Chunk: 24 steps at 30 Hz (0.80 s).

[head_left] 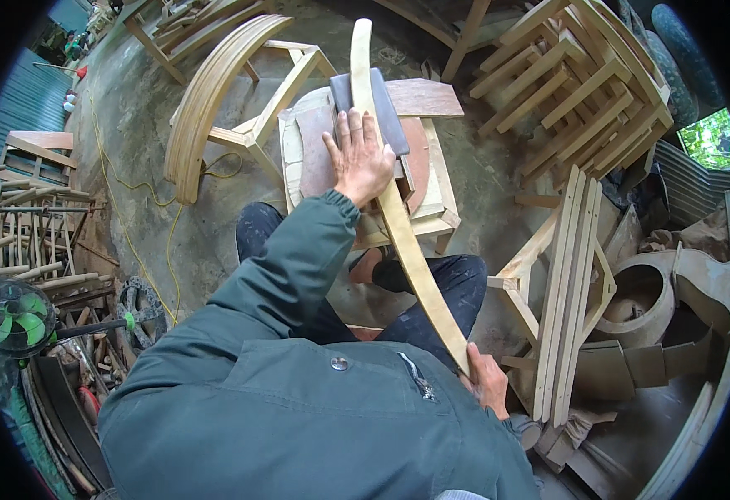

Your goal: Sanding curved wooden furniture components using a stationary belt sander.

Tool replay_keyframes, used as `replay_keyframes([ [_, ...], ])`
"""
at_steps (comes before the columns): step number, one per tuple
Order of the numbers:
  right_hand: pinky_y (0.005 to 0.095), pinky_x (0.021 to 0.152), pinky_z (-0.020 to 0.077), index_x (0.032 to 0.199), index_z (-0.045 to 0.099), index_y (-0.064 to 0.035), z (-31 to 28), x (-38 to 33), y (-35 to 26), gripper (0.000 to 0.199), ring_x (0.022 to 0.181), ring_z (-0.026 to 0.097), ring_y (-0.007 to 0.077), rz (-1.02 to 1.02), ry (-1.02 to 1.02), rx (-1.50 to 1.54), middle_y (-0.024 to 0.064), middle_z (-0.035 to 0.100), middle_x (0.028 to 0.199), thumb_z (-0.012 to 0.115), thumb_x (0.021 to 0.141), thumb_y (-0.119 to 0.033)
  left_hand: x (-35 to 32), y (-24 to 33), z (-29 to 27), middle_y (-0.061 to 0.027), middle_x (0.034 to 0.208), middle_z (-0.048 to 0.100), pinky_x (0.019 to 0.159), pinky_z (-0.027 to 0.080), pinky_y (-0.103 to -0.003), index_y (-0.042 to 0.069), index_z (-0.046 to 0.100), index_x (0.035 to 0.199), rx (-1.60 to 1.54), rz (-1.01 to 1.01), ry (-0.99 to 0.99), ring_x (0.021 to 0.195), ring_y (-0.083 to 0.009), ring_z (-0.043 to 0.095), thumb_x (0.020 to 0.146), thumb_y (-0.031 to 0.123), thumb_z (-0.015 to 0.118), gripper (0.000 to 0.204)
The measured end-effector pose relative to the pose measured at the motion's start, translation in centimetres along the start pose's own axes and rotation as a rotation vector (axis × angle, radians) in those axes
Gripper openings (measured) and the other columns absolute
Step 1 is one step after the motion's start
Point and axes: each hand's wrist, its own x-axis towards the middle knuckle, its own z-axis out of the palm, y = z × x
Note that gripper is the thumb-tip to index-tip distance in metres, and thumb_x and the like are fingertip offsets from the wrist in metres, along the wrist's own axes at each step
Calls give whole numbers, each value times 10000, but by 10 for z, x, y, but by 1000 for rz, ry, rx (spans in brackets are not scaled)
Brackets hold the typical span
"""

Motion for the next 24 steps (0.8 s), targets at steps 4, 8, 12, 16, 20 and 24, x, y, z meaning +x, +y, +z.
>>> replay_keyframes([
  [4,403,757,577,1435,600,-137,-7,4,-3,718,898,693,298,-31,24,6,113,672,991,859,766,-154,30,2,5,-262,1699,178,1226,24,-723,-34,247,1615,-12,19,3,1599,-451,71,937,349,504,820],
  [8,398,761,584,1343,666,-129,-3,38,-5,626,915,697,294,-125,99,-4,114,688,1049,876,754,-161,76,-10,7,-242,1699,188,1231,24,-715,-17,249,1621,-7,14,4,1598,-445,87,933,361,501,825],
  [12,407,817,561,1277,711,-147,7,88,-17,561,967,676,308,-174,191,6,114,678,1109,882,743,-150,129,-35,6,-229,1703,185,1242,36,-699,5,245,1630,20,33,6,1601,-428,97,935,380,501,831],
  [16,413,840,517,1296,713,-173,17,133,-34,576,984,635,297,-229,250,-61,101,648,1126,874,744,-136,183,-57,3,-222,1714,184,1255,44,-679,50,234,1645,34,38,-14,1604,-396,124,945,423,501,837],
  [20,405,812,477,1331,702,-200,25,178,-54,583,969,612,277,-251,297,-149,91,634,1116,857,772,-148,238,-78,7,-225,1706,214,1257,95,-671,72,250,1646,8,65,-32,1591,-386,187,943,463,500,843],
  [24,414,813,440,1348,699,-199,32,220,-64,580,978,596,272,-288,320,-226,98,629,1119,843,788,-150,285,-102,26,-234,1680,278,1249,155,-656,123,240,1656,-87,106,51,1558,-394,285,928,473,531,859],
])
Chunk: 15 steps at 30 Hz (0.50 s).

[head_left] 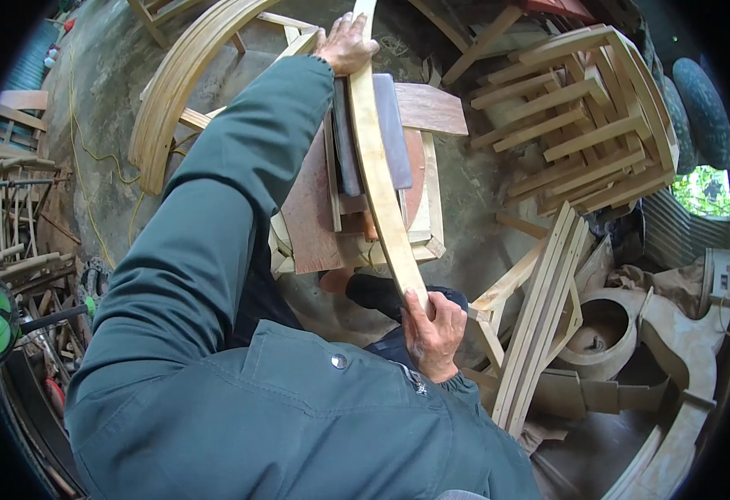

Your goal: Sanding curved wooden furniture components using a stationary belt sander.

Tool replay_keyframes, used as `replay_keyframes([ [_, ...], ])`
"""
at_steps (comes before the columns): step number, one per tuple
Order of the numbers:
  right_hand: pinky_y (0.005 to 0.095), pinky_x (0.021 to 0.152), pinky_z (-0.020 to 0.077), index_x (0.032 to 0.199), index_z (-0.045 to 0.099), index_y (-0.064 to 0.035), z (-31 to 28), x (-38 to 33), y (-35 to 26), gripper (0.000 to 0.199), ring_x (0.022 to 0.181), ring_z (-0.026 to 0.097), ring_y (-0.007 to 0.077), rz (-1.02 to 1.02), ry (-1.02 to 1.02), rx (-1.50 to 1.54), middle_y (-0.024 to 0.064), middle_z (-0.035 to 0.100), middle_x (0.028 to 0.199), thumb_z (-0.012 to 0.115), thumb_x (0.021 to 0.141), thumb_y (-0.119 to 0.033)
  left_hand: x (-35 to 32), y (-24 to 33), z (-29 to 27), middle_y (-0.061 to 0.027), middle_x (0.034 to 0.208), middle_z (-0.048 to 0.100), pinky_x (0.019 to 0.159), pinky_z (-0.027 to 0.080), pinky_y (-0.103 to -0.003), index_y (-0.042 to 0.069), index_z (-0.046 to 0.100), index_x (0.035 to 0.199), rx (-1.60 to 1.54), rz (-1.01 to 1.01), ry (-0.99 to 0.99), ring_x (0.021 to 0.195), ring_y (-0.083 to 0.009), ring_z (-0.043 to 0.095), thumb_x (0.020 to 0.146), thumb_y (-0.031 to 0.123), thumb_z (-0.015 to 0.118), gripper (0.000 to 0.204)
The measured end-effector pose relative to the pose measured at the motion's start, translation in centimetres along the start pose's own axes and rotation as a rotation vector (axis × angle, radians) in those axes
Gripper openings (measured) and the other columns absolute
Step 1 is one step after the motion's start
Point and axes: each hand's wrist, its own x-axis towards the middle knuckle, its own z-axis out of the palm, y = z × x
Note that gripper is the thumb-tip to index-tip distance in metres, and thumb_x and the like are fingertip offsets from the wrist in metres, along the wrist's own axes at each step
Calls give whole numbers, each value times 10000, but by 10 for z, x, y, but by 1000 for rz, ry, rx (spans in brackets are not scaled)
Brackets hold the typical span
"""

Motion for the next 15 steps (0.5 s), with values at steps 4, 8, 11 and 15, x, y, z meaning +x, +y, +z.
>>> replay_keyframes([
  [4,421,811,426,1365,687,-197,17,44,-5,573,965,585,279,-53,15,-8,108,619,1107,826,811,-150,63,-76,4,-327,1339,525,1070,456,-528,-18,550,1325,162,392,15,1273,-546,516,873,281,646,551],
  [8,424,798,424,1400,662,-205,32,75,-3,570,938,572,293,-28,18,-43,114,596,1091,797,850,-141,77,-34,7,-316,1294,550,1019,485,-555,-16,560,1300,-212,154,34,1238,-487,560,897,259,592,488],
  [11,423,799,423,1389,671,-194,51,107,-22,541,959,566,297,-98,22,27,121,587,1085,785,864,-134,113,-128,-23,-301,1255,584,990,499,-568,5,569,1305,446,421,-192,1239,-450,578,899,265,581,482],
  [15,413,809,414,1385,677,-188,62,133,-7,549,979,558,299,-48,28,-45,122,577,1085,778,848,-131,91,-33,-45,-268,1233,632,968,509,-586,23,586,1289,-213,-25,-66,1257,-426,579,871,312,621,509],
])
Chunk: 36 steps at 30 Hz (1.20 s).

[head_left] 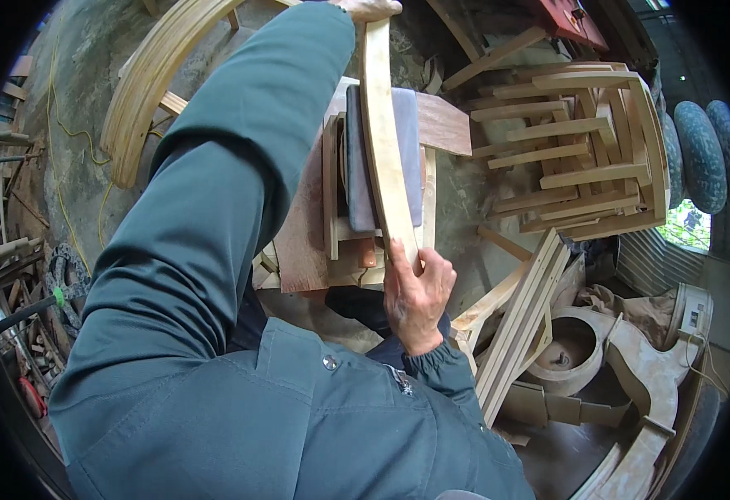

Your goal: Sanding curved wooden furniture components using a stationary belt sander.

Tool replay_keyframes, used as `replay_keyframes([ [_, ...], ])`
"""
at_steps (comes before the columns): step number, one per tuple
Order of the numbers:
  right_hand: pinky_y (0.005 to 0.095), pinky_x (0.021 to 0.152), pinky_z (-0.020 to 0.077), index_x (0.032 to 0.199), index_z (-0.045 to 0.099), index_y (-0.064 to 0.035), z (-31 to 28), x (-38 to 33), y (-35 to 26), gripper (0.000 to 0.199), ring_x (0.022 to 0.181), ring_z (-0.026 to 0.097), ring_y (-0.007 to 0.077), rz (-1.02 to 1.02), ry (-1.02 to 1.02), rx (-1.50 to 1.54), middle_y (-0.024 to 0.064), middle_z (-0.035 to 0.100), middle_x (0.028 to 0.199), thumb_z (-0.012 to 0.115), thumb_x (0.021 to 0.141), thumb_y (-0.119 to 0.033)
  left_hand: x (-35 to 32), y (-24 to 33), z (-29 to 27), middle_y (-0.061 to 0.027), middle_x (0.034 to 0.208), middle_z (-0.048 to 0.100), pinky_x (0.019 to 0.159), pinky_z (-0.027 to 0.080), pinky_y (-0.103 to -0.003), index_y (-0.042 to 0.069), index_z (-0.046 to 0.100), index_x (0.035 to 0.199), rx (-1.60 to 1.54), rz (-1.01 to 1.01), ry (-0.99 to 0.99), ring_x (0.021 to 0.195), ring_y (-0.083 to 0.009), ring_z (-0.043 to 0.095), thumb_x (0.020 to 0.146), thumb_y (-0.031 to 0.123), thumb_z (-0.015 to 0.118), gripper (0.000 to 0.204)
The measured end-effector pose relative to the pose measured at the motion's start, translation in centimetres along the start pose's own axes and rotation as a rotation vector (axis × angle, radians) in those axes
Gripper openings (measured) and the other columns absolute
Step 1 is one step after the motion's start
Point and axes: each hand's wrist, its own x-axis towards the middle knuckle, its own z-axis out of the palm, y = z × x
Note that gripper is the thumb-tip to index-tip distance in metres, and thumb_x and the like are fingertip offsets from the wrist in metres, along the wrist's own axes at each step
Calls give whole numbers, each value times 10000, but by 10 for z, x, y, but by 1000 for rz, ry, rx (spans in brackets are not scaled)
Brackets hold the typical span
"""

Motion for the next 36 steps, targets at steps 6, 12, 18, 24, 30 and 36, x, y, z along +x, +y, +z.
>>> replay_keyframes([
  [6,409,798,390,1406,656,-201,15,42,10,555,930,529,278,-29,45,-68,90,540,1004,753,860,-178,-50,42,-28,-264,1527,483,1202,291,-599,134,191,1653,-63,-183,-172,1420,-490,451,814,430,683,1016],
  [12,415,803,404,1366,693,-215,-2,15,1,493,947,549,275,-19,44,-13,92,555,1028,761,879,-171,-71,16,13,-279,1591,381,1228,204,-651,140,167,1674,104,-215,-54,1467,-445,418,900,464,610,949],
  [18,414,806,440,1364,695,-172,-30,-58,-9,536,937,549,293,10,7,93,119,548,1039,782,841,-101,-141,57,32,-283,1582,365,1255,98,-679,92,185,1667,105,-125,-81,1524,-416,318,880,429,617,960],
  [24,422,802,447,1346,703,-163,-13,-31,-23,509,944,548,313,38,24,88,135,530,1016,785,848,-97,-121,48,29,-247,1534,514,1184,252,-667,92,238,1656,61,-148,-6,1432,-424,483,830,420,623,969],
  [30,418,799,421,1353,703,-183,21,34,-24,475,937,532,301,48,27,11,116,520,999,757,883,-145,-84,33,33,-253,1397,639,1188,317,-604,103,96,1678,-87,-179,-59,1293,-440,614,830,412,633,1051],
  [36,439,817,390,1341,708,-210,45,94,-7,432,925,506,300,37,73,-19,101,493,956,709,911,-166,-69,14,64,-291,1563,457,1215,272,-593,58,49,1675,-279,-129,202,1470,-470,408,785,445,720,1180],
])
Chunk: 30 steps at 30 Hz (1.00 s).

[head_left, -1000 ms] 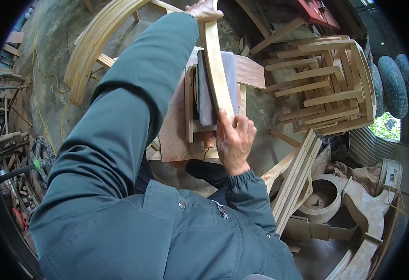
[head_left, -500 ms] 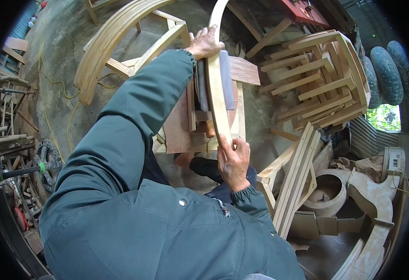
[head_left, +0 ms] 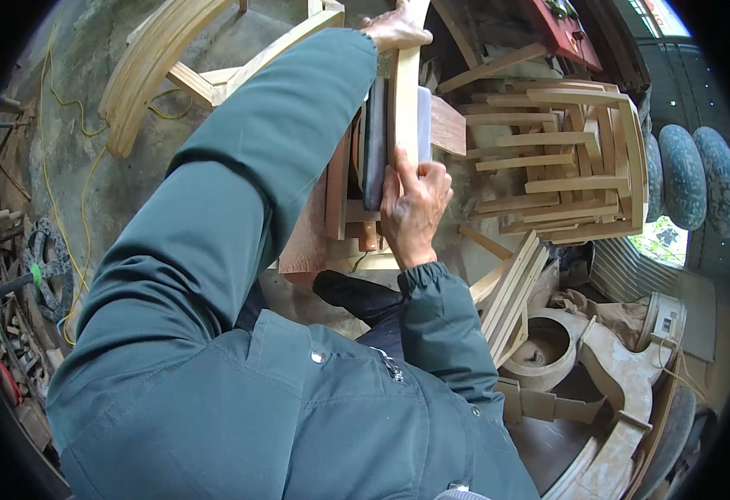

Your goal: Sanding curved wooden furniture components using a stationary belt sander.

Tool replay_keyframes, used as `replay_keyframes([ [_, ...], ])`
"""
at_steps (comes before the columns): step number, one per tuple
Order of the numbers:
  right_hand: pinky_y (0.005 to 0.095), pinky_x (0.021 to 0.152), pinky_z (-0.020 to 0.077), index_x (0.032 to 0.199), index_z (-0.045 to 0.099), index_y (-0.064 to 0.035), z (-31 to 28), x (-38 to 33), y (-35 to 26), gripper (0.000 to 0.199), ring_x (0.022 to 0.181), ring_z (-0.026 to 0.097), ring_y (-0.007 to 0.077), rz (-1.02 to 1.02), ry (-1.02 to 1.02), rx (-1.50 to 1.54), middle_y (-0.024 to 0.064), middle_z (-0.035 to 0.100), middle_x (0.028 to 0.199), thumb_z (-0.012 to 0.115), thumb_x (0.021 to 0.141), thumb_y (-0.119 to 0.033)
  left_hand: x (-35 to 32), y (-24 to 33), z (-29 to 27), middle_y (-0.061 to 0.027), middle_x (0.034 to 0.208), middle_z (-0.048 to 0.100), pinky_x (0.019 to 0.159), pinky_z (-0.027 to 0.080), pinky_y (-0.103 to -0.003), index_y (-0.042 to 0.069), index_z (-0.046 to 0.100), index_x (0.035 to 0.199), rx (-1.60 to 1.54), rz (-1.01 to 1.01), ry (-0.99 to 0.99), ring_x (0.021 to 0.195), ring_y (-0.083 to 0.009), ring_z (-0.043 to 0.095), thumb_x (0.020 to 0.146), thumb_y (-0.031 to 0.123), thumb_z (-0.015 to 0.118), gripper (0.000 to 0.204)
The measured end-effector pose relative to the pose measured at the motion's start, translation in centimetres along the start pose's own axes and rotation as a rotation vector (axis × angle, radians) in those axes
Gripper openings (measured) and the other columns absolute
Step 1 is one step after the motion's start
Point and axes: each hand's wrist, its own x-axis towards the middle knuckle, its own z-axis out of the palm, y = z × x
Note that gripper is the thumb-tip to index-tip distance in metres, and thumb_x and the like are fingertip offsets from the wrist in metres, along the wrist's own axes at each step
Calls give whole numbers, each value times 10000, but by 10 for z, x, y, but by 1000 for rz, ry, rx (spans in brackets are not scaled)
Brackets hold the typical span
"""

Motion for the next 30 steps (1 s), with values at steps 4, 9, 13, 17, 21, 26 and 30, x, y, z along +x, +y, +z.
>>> replay_keyframes([
  [4,440,833,404,1351,695,-215,19,38,-12,415,948,505,307,-36,-39,-27,121,510,970,676,937,-190,57,-44,-26,-313,1558,463,1236,225,-592,-12,-37,1655,-181,-113,-168,1477,-419,431,745,475,758,1303],
  [9,476,876,402,1414,640,-221,32,74,10,474,975,501,322,-19,-54,-83,130,519,977,670,943,-179,31,35,-28,-295,1338,645,1192,342,-559,52,63,1648,172,-225,-16,1290,-439,608,747,422,724,1177],
  [13,500,896,406,1434,626,-241,41,90,6,482,984,503,339,-30,-29,-82,140,524,985,651,957,-170,49,14,-55,-294,1312,643,1095,444,-603,48,158,1619,31,-135,-209,1233,-458,636,751,424,711,1095],
  [17,519,904,404,1510,539,-252,43,84,8,561,1011,502,368,-94,-38,-117,164,542,1036,632,964,-161,48,6,-50,-300,1416,579,1155,388,-590,74,205,1626,99,-124,-148,1312,-445,585,834,394,669,972],
  [21,525,915,409,1514,524,-238,24,63,4,575,1070,497,381,-42,-145,-87,179,526,1099,625,957,-140,25,8,-44,-300,1474,532,1154,319,-640,105,131,1653,207,-105,-129,1358,-439,550,863,412,662,1001],
  [26,503,948,421,1474,569,-226,0,14,2,542,1092,493,380,-24,-126,-101,171,523,1111,637,944,-136,-23,27,-52,-335,1588,358,1243,133,-658,76,100,1676,349,-89,-201,1524,-475,294,922,448,570,963],
  [30,467,892,416,1442,610,-234,-25,-43,6,523,1035,494,346,-89,-49,-84,143,511,1059,665,927,-165,-86,48,-51,-242,1744,4,1267,-20,-635,49,167,1668,485,38,-173,1616,-412,-51,908,427,551,931],
])
